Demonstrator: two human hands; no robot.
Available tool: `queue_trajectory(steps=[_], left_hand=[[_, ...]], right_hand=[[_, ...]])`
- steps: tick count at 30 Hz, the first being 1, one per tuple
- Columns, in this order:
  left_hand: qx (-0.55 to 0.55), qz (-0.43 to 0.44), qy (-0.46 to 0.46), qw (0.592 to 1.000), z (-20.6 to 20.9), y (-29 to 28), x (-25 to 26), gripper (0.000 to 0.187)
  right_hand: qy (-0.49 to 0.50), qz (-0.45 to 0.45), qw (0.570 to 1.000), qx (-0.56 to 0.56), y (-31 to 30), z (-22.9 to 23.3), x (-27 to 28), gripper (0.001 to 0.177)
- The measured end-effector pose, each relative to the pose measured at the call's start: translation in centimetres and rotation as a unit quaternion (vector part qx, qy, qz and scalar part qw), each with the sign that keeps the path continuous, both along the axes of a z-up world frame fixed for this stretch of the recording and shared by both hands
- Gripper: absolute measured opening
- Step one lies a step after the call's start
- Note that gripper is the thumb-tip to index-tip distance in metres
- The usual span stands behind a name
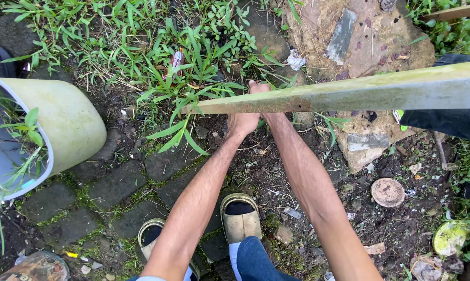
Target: Pulling weeds from the ground by hand and placing them into a bucket.
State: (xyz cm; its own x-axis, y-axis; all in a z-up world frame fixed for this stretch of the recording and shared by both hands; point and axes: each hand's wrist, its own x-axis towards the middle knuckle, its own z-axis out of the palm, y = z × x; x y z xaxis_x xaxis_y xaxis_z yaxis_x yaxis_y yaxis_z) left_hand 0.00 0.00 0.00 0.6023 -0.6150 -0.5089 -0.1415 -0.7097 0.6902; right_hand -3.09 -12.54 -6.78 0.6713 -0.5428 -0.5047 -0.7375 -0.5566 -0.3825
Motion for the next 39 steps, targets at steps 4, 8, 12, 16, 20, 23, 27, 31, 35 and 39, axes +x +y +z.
queue_trajectory(steps=[4,8,12,16,20,23,27,31,35,39], left_hand=[[-0.009,-0.003,0.007,1.0,-1.2,0.6,-0.9,0.031],[0.019,-0.038,0.003,0.999,0.1,0.7,-0.1,0.032],[0.039,-0.061,0.006,0.997,-1.1,0.9,0.3,0.035],[0.031,-0.055,-0.004,0.998,0.6,2.0,0.6,0.038],[0.074,-0.108,-0.019,0.991,1.5,2.8,1.7,0.037],[0.06,-0.122,-0.132,0.982,0.6,2.5,2.8,0.038],[-0.048,-0.111,-0.436,0.892,-2.7,0.4,4.1,0.056],[-0.032,-0.133,-0.554,0.821,-5.1,-2.1,4.7,0.046],[0.054,-0.227,-0.525,0.819,-7.2,-4.1,4.5,0.029],[0.067,-0.284,-0.542,0.788,-6.0,-3.9,5.0,0.017]], right_hand=[[-0.008,0.206,0.968,-0.145,-0.1,-7.0,-3.1,0.044],[-0.088,0.262,0.925,-0.261,-0.4,-9.2,-3.4,0.035],[-0.048,0.231,0.949,-0.21,0.2,-10.5,-2.5,0.025],[-0.207,-0.407,0.799,0.39,2.3,-5.8,-2.8,0.032],[-0.166,-0.32,0.865,0.348,0.9,-4.0,-4.1,0.045],[-0.143,-0.179,0.951,0.208,-0.5,-4.5,-5.4,0.046],[-0.194,0.033,0.979,0.054,-1.6,-8.6,-6.8,0.041],[-0.136,-0.002,0.989,0.049,-0.8,-2.5,-5.0,0.039],[-0.163,0.052,0.984,0.049,-0.7,-2.4,-5.0,0.031],[-0.273,0.167,0.938,-0.132,-0.8,-3.4,-5.9,0.031]])
